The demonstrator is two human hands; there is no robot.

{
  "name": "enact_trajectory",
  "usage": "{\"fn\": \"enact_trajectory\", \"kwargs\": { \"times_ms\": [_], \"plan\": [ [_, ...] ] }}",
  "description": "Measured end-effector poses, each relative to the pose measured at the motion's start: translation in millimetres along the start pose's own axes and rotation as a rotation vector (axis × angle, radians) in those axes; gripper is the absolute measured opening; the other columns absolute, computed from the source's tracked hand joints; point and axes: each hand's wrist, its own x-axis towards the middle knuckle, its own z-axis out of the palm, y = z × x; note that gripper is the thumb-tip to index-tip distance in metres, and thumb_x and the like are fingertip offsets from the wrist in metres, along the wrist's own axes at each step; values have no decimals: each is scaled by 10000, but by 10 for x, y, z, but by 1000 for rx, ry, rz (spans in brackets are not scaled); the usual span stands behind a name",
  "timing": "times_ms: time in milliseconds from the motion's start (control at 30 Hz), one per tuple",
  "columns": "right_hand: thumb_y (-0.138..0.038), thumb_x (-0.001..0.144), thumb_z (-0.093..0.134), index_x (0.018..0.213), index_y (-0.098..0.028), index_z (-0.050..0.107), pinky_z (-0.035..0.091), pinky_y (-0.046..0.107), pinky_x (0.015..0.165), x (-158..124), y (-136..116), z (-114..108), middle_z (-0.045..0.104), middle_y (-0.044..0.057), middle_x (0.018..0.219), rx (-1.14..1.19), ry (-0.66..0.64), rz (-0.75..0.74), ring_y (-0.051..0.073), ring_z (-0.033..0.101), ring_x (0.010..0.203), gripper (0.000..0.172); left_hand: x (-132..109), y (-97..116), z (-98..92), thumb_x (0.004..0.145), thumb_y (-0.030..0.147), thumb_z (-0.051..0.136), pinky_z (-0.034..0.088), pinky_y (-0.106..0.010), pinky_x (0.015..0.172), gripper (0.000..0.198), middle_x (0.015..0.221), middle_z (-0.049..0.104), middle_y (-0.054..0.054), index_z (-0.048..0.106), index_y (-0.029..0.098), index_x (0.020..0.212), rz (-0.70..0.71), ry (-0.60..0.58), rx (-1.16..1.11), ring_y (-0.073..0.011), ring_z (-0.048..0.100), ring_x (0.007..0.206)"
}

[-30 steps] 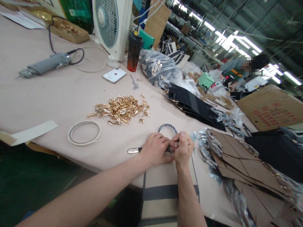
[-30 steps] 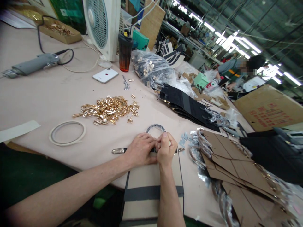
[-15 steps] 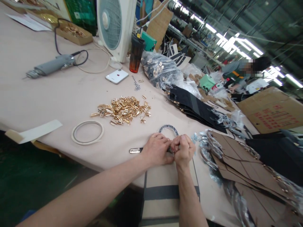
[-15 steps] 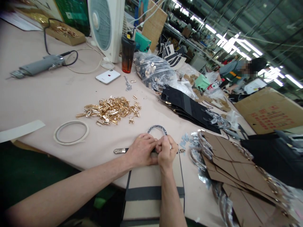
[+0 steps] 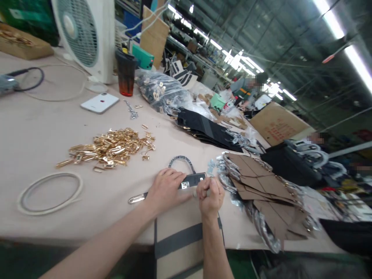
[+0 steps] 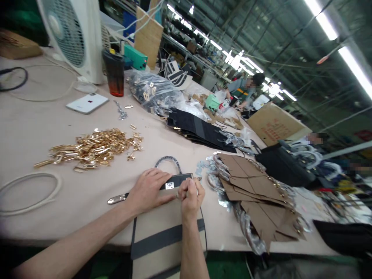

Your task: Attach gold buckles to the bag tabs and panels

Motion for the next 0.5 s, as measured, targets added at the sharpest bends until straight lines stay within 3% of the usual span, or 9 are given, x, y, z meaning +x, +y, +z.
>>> {"fn": "enact_trajectory", "kwargs": {
  "times_ms": [133, 200, 267, 400, 500],
  "plan": [
    [-448, 981, 615, 693, -201, 518, 286, 176, 381, -52, -315, -736, 399, -83, 499, -147, 249, 4, 74, 349, 395, 392, 23, -57, 61, 812, 559, 802, 373, -520, 1114, 617, 1274, 716, -72, 641, 243, 1318, 31, 3, 29, -324, 590, 1207],
    [-500, 946, 664, 726, -198, 547, 288, 180, 377, -65, -414, -1123, 421, -83, 512, -316, 317, 119, 73, 352, 395, 392, 25, -57, 71, 818, 562, 794, 369, -521, 1116, 612, 1275, 716, -68, 639, 249, 1320, 33, 4, 34, -321, 592, 1203],
    [-579, 888, 714, 757, -190, 581, 278, 190, 373, -65, -436, -1426, 439, -78, 537, -472, 289, 276, 73, 351, 398, 432, 19, -42, 68, 820, 564, 791, 368, -516, 1116, 612, 1276, 715, -67, 635, 249, 1322, 29, 4, 38, -316, 594, 1199],
    [-723, 855, 657, 804, -184, 630, 301, 231, 408, -29, -316, -1674, 485, -49, 592, -714, 166, 431, 105, 398, 438, 542, -15, -7, 55, 816, 568, 793, 368, -509, 1113, 622, 1270, 716, -73, 633, 246, 1324, 23, 11, 45, -315, 595, 1195],
    [-728, 908, 554, 910, -187, 691, 483, 307, 592, 30, -216, -1648, 631, 39, 740, -1014, 106, 308, 212, 599, 667, 558, -43, -7, 61, 818, 563, 794, 371, -506, 1115, 631, 1266, 715, -78, 630, 242, 1336, 30, 27, 36, -317, 598, 1196]
  ]
}}
